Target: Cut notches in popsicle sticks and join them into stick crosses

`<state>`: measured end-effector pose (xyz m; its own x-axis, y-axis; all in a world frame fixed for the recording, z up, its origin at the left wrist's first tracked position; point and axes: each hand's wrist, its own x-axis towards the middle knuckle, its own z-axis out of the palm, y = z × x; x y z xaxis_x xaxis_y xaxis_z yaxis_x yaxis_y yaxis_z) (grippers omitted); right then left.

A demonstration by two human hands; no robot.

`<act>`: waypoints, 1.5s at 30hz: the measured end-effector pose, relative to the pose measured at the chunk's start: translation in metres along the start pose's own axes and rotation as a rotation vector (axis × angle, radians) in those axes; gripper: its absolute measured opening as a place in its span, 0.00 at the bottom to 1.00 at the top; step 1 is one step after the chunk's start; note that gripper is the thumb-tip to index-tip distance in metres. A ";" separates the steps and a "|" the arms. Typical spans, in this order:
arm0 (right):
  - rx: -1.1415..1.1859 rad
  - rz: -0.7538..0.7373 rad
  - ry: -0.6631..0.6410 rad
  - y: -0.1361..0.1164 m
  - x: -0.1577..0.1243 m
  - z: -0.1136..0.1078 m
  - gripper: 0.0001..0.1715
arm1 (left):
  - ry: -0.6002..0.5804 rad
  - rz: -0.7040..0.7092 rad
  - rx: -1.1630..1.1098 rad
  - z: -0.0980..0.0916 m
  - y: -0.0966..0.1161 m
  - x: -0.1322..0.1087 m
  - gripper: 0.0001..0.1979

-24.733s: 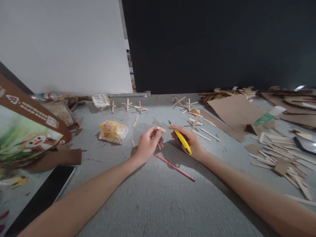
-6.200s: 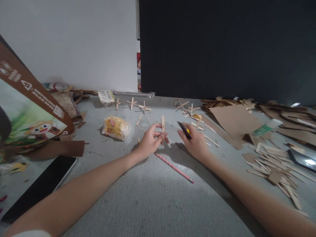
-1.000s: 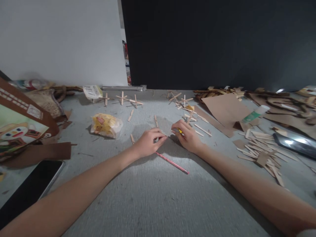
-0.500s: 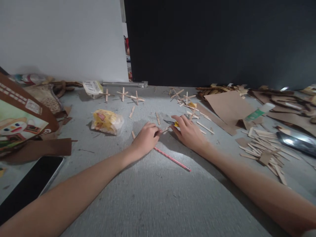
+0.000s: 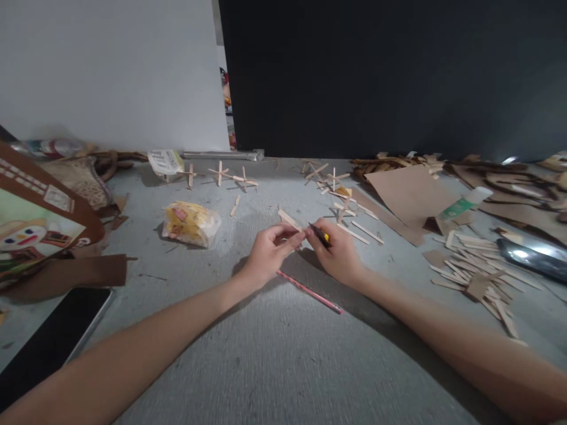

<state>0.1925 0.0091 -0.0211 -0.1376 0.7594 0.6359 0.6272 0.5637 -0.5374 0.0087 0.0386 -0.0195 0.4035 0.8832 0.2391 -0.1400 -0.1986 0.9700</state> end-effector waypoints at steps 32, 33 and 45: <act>0.023 -0.367 -0.214 0.034 0.004 -0.015 0.25 | -0.065 -0.143 0.225 0.000 -0.002 -0.012 0.07; 0.027 -0.365 -0.213 0.034 0.003 -0.015 0.25 | -0.067 -0.140 0.222 0.000 -0.002 -0.012 0.07; 0.020 -0.340 -0.240 0.034 0.003 -0.016 0.24 | -0.080 -0.097 0.152 0.000 -0.005 -0.011 0.04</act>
<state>0.2260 0.0256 -0.0288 -0.5102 0.5821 0.6331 0.5010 0.7995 -0.3313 0.0049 0.0301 -0.0273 0.4798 0.8660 0.1412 0.0385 -0.1816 0.9826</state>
